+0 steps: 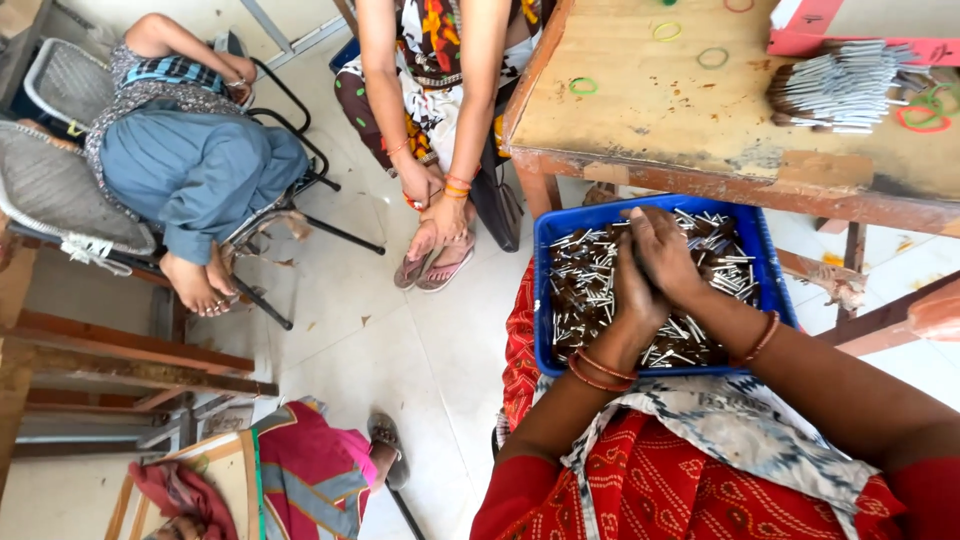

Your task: Sorting and cleaning small metal matchstick-like pins in a blue bin.

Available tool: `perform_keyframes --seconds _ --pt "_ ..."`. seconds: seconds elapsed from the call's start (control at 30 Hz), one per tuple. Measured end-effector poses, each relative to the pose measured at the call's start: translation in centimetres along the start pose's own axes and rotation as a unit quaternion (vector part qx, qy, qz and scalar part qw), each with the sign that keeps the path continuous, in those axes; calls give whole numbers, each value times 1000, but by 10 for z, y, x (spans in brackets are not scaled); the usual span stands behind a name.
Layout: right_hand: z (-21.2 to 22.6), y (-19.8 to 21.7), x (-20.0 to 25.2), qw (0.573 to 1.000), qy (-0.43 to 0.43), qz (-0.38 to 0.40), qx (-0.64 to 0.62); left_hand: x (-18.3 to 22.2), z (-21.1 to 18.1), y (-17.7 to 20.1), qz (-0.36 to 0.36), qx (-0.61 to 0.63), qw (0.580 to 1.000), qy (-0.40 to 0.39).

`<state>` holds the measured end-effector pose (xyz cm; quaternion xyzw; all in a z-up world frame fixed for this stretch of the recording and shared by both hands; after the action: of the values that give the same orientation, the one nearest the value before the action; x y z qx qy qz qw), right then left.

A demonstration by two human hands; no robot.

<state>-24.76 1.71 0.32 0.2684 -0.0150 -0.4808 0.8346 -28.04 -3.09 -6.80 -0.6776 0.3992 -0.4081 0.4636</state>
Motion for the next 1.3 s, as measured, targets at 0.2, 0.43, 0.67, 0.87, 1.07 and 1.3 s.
perform_keyframes --seconds 0.2,0.43,0.67,0.87,1.07,1.3 --pt "47 -6 8 989 99 -15 113 20 -19 -39 31 -5 999 13" --pt "81 7 43 992 125 -16 5 23 -35 -52 91 -177 969 -146" --pt "61 -1 35 1000 -4 2 27 -6 -37 -19 108 -112 978 -139" --pt "61 12 25 999 -18 -15 -29 24 -12 -32 17 -58 998 14" --pt "96 8 53 970 228 -77 37 7 -37 -14 37 -102 985 -133" --pt "59 1 39 992 102 -66 20 8 -34 -16 26 -92 993 -67"
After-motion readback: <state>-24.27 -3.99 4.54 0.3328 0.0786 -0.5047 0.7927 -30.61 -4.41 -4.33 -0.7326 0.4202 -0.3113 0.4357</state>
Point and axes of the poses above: each hand's wrist, its own x-axis away from the middle knuckle, its own y-axis out of the back of the hand, z = x × y, the point moved 6 cm from there along -x, towards the middle knuckle, and after that the axes turned 8 degrees about x, right-handed, at the moved point
